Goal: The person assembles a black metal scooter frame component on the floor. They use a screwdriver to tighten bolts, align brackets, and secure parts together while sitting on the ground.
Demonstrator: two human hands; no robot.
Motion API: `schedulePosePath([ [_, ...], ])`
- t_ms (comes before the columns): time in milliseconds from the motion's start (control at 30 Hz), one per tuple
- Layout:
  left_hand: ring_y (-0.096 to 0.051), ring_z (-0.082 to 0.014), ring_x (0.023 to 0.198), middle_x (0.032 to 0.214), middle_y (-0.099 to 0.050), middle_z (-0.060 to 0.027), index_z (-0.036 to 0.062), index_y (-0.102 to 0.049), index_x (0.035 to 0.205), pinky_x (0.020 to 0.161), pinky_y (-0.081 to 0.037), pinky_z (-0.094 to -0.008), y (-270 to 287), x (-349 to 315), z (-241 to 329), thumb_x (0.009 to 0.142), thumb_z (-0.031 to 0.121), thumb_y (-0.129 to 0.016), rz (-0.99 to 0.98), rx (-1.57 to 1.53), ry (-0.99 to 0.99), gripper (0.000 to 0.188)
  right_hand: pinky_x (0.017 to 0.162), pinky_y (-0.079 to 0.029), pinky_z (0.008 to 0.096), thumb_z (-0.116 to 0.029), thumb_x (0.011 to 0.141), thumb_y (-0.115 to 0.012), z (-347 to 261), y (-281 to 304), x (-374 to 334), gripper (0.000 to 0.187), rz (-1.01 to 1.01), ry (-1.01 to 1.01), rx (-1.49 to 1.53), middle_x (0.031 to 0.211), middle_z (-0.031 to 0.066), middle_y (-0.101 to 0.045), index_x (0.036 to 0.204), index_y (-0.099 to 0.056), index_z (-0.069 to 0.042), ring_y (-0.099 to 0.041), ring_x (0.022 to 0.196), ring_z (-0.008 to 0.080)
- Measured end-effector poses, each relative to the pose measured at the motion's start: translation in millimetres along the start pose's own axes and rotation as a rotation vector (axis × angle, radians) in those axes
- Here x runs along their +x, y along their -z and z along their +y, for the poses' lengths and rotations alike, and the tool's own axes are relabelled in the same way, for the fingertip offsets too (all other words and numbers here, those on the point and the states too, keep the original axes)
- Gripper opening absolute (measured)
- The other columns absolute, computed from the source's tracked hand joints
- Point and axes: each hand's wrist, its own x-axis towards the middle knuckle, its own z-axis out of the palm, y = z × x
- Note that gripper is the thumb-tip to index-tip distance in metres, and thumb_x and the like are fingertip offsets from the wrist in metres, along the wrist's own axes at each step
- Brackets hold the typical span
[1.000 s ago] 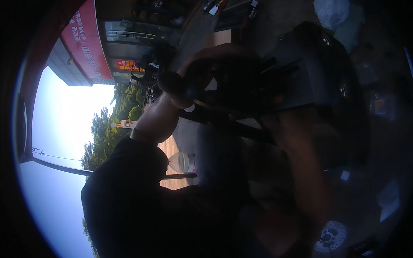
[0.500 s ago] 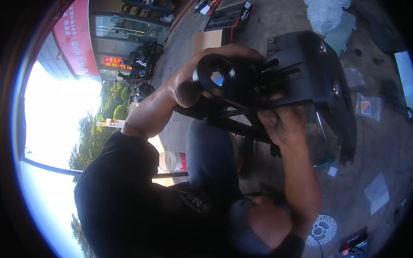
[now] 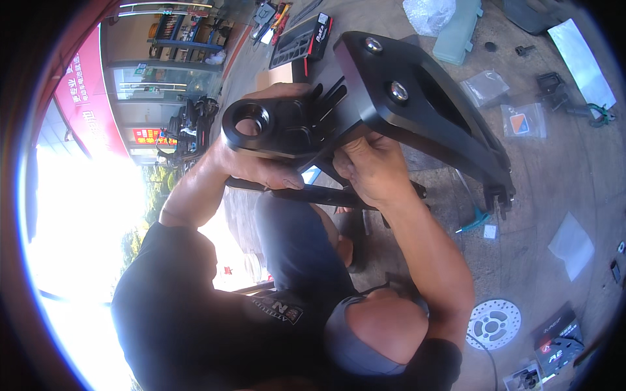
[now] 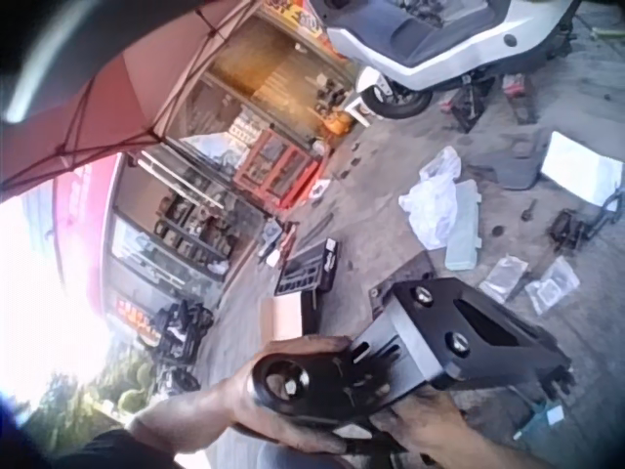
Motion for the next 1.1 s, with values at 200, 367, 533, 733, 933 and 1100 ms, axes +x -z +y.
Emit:
schedulePosePath([
  [200, -0.062, -0.0255, 0.107, 0.116, -0.062, -0.02, -0.0047, -0.055, 0.121, 0.094, -0.047, -0.0366, -0.3, -3.0, 11.8, 0.055, 0.03, -0.088, -0.002, 0.005, 0.199, 0.083, 0.045, -0.031, 0.0198, -0.018, 0.092, -0.062, 2.5, 6.9, 0.5, 0.01, -0.079, -0.059, 0.202, 0.073, 0.0008, -0.055, 0.095, -0.059, -0.008, -0.04, 0.05, 0.0059],
  [367, -0.062, -0.0205, 0.103, 0.113, -0.064, -0.0165, -0.0064, -0.053, 0.121, 0.092, -0.048, -0.0346, -3.6, -2.1, 5.9, 0.052, 0.028, -0.091, 0.006, 0.032, 0.118, 0.087, 0.045, -0.031, 0.0197, -0.017, 0.091, -0.063, 1.8, 9.1, 1.1, 0.011, -0.089, -0.042, 0.144, 0.074, 0.0017, -0.056, 0.094, -0.061, -0.007, -0.04, 0.05, 0.0058],
  [533, -0.064, -0.0179, 0.094, 0.104, -0.067, -0.0128, -0.0079, -0.05, 0.124, 0.089, -0.048, -0.0328, -4.6, -6.5, 3.0, 0.053, 0.023, -0.091, 0.011, 0.05, 0.158, 0.087, 0.045, -0.031, 0.0195, -0.017, 0.092, -0.063, 2.7, 9.2, 2.3, 0.013, -0.093, -0.055, 0.137, 0.077, 0.0023, -0.058, 0.096, -0.062, -0.005, -0.041, 0.051, 0.0056],
  [733, -0.064, -0.0155, 0.09, 0.098, -0.069, -0.0112, -0.0121, -0.046, 0.126, 0.089, -0.047, -0.0311, -5.8, -10.0, -2.5, 0.055, 0.023, -0.09, 0.034, -0.053, 0.192, 0.09, 0.044, -0.028, 0.022, -0.014, 0.093, -0.062, 3.0, 4.4, 2.9, 0.013, -0.113, -0.009, 0.199, 0.066, -0.0014, -0.051, 0.098, -0.062, -0.003, -0.038, 0.049, 0.0053],
  [933, -0.063, -0.0148, 0.09, 0.098, -0.069, -0.0114, -0.014, -0.045, 0.127, 0.088, -0.047, -0.0306, -4.2, -12.6, -2.6, 0.054, 0.024, -0.091, 0.039, -0.114, 0.271, 0.094, 0.044, -0.028, 0.0219, -0.016, 0.093, -0.062, 1.1, 5.0, 5.6, 0.014, -0.117, 0.006, 0.122, 0.067, -0.002, -0.051, 0.099, -0.061, -0.004, -0.037, 0.05, 0.0045],
  [1100, -0.063, -0.0142, 0.09, 0.097, -0.069, -0.0117, -0.0137, -0.044, 0.128, 0.086, -0.048, -0.0305, -5.0, -14.2, -4.9, 0.054, 0.023, -0.091, 0.049, -0.122, 0.265, 0.095, 0.045, -0.028, 0.021, -0.016, 0.09, -0.066, 3.3, 2.1, 4.4, 0.015, -0.041, -0.069, 0.07, 0.07, -0.0018, -0.054, 0.1, -0.062, -0.004, -0.039, 0.051, 0.0042],
])
